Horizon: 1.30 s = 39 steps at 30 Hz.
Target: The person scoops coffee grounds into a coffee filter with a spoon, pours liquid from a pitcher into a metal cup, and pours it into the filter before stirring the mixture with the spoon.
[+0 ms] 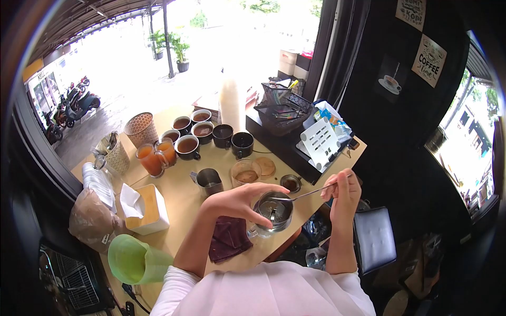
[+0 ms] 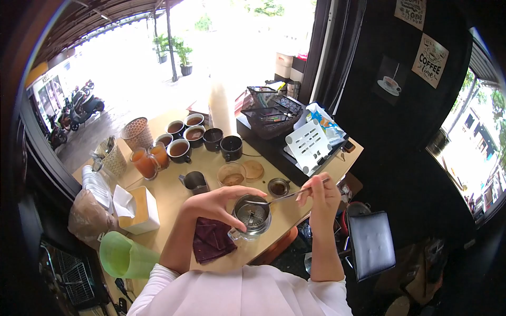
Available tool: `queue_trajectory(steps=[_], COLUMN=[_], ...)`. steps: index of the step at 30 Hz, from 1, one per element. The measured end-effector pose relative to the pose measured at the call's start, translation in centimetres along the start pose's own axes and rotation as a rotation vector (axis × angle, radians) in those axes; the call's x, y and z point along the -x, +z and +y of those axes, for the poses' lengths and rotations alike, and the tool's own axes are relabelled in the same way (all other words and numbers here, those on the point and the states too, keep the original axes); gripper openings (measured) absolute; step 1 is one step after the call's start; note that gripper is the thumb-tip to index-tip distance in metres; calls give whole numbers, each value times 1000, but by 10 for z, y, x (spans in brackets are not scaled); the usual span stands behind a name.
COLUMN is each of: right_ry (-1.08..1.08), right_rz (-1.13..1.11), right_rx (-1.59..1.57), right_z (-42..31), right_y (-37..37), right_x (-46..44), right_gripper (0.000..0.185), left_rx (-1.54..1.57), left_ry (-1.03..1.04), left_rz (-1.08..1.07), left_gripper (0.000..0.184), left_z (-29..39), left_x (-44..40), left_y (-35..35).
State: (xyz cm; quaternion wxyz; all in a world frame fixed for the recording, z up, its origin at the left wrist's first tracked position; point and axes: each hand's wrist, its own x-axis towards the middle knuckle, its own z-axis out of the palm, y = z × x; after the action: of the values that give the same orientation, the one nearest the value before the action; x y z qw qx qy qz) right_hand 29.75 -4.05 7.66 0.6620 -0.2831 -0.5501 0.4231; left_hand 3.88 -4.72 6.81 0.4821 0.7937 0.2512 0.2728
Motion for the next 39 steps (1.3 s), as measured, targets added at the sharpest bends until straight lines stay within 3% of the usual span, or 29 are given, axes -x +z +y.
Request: queue_trajectory(steps=[6, 9, 10, 13, 16, 22, 39], right_ry=[-175, -170, -170, -93, -21, -57, -61], right_rz=[79, 182, 143, -64, -238, -410, -409], right_rx=[-196, -156, -126, 59, 235, 394, 477], right_z=[9, 30, 39, 75, 95, 118, 137], right_y=[-2, 4, 6, 10, 27, 42, 56], right_x=[-12, -21, -23, -30, -29, -35, -38], right_gripper=[30, 29, 26, 24, 21, 13, 14], left_rx=[79, -35, -265, -700, -865, -885, -848], left_ry=[118, -73, -128, -303, -403, -658, -711], left_rz=[142, 363, 420, 577, 632, 562, 489], left_gripper=[92, 85, 75, 73, 75, 80, 79], left_z=[-6, -7, -4, -21, -48, -71, -67], left_x=[9, 19, 21, 25, 28, 25, 24], left_y=[-15, -23, -27, -33, -37, -32, -30])
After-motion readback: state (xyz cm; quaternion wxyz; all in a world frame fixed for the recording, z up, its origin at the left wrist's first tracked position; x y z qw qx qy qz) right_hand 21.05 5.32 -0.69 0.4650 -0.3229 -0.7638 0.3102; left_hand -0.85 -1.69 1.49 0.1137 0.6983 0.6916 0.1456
